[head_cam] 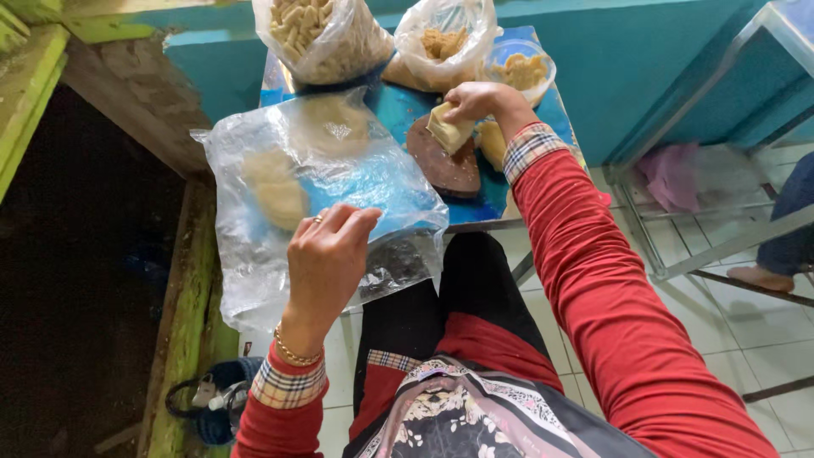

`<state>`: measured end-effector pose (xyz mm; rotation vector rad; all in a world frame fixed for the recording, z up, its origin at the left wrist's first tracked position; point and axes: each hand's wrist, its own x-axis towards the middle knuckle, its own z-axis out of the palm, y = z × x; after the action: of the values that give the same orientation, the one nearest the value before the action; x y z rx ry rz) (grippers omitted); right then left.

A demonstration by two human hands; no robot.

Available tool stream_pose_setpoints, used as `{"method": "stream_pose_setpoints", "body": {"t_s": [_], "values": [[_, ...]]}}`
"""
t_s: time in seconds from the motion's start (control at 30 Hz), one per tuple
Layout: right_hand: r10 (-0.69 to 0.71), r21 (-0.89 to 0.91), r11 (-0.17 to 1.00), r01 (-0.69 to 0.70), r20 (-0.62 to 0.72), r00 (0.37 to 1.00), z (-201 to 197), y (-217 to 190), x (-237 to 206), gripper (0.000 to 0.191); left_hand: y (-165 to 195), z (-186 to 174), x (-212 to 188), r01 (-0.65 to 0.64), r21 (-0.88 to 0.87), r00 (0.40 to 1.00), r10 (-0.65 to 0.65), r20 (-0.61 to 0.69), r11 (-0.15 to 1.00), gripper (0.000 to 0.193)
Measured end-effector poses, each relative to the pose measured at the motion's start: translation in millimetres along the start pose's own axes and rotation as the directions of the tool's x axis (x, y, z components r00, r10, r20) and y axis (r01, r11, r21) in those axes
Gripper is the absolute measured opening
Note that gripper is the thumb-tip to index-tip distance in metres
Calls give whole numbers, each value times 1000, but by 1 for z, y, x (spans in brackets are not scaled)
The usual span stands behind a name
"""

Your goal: The person cuts a round of dough into wedges with a knife, wraps some wedges in plastic sheet, then flattens small dough pieces, places filling from a bowl onto them, and folds the dough over the filling by hand at a small blue table.

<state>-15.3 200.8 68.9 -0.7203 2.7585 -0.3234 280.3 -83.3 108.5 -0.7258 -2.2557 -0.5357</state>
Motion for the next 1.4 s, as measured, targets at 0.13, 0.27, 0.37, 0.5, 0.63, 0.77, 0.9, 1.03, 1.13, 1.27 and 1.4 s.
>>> {"method": "stream_pose_setpoints", "body": {"t_s": [0.13, 0.27, 0.37, 0.5, 0.63, 0.77, 0.9, 1.03, 1.13, 1.27, 1.4], "values": [[75, 66, 995, -80, 73, 994, -11, -14, -8, 61, -1, 0, -15, -11, -44, 993, 16, 117, 999, 26], [85, 35, 996, -86, 36, 996, -13, -11, -13, 68, 4, 0, -41, -157, 212, 987, 145, 71, 965, 55], [9, 164, 986, 8, -100, 995, -6, 4, -16, 90, -3, 2, -57, -161, 398, 983, 110, 149, 903, 37], [169, 176, 969, -173, 33, 985, 5, 20, -12, 78, -23, 7, -55, -46, 288, 986, -4, 169, 957, 26], [0, 173, 985, 23, -131, 991, 10, 19, -15, 70, -35, 13, -29, 15, 189, 998, -27, 63, 982, 14], [-73, 202, 959, 199, -500, 863, 14, 2, -79, 52, -38, 15, 1, 15, 130, 999, -8, -50, 991, 10], [11, 732, 556, 395, -481, 877, 27, -46, -196, 46, -44, 7, 20, 23, 78, 1000, -23, -2, 997, 13], [-342, 668, 476, 572, -459, 820, 69, -128, -230, 60, -56, -1, 38, 5, 48, 999, -8, 42, 999, 10], [-197, 855, 354, 378, -327, 924, 124, -191, -163, 51, -55, -4, 39, 14, 29, 996, -16, 92, 999, 13], [208, 726, 665, 175, -405, 890, 141, -210, -28, 50, -51, -5, 36, -11, 56, 999, 8, 53, 998, 17], [-134, 528, 644, 554, -635, 761, 138, -212, 48, 42, -55, -7, 35, -13, 66, 998, 8, 68, 998, 18]]}}
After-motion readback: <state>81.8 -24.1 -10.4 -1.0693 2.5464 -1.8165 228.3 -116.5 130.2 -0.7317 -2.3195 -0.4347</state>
